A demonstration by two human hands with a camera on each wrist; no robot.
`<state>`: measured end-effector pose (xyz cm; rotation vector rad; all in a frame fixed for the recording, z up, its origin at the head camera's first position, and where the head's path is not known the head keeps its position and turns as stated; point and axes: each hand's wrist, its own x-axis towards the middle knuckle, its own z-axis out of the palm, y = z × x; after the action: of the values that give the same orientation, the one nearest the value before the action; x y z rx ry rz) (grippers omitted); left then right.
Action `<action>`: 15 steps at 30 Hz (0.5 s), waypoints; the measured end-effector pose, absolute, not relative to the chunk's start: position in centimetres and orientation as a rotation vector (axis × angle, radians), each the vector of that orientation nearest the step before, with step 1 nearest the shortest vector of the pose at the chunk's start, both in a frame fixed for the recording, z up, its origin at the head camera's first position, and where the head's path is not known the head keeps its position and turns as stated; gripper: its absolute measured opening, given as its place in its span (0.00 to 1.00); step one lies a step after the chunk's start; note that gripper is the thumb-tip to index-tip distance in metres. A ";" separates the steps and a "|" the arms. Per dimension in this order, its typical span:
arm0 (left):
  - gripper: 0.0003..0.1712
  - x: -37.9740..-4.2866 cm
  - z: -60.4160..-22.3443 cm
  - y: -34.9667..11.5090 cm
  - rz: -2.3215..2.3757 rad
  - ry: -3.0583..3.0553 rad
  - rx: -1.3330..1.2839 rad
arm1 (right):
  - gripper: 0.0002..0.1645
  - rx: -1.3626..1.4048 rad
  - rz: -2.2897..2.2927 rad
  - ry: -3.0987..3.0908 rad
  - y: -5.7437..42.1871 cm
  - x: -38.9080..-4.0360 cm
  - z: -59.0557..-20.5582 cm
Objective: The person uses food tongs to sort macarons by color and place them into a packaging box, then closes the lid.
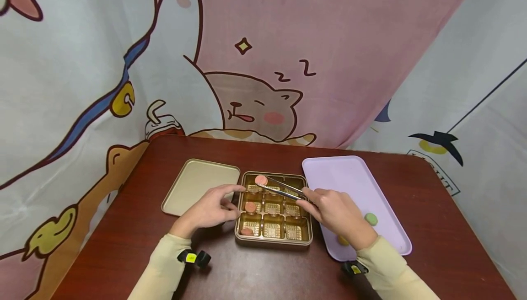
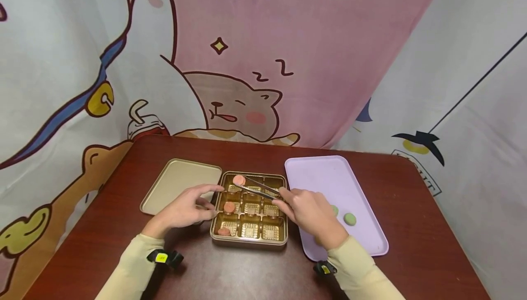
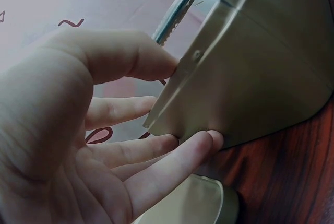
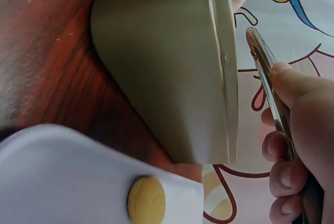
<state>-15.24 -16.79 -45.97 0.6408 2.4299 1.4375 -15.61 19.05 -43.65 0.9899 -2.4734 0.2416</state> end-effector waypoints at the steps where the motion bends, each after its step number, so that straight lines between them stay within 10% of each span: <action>1: 0.38 -15.2 -46.0 -16.8 1.441 2.427 0.643 | 0.15 0.995 0.239 -2.477 18.9 -15.7 -43.6; 15: 0.39 -15.3 -46.1 -16.9 1.431 2.437 0.658 | 0.17 0.983 0.223 -2.565 18.0 -16.1 -43.5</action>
<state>-15.33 -16.87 -46.08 0.6579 2.4374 1.4309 -16.05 18.04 -43.52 0.9831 -2.5649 0.2225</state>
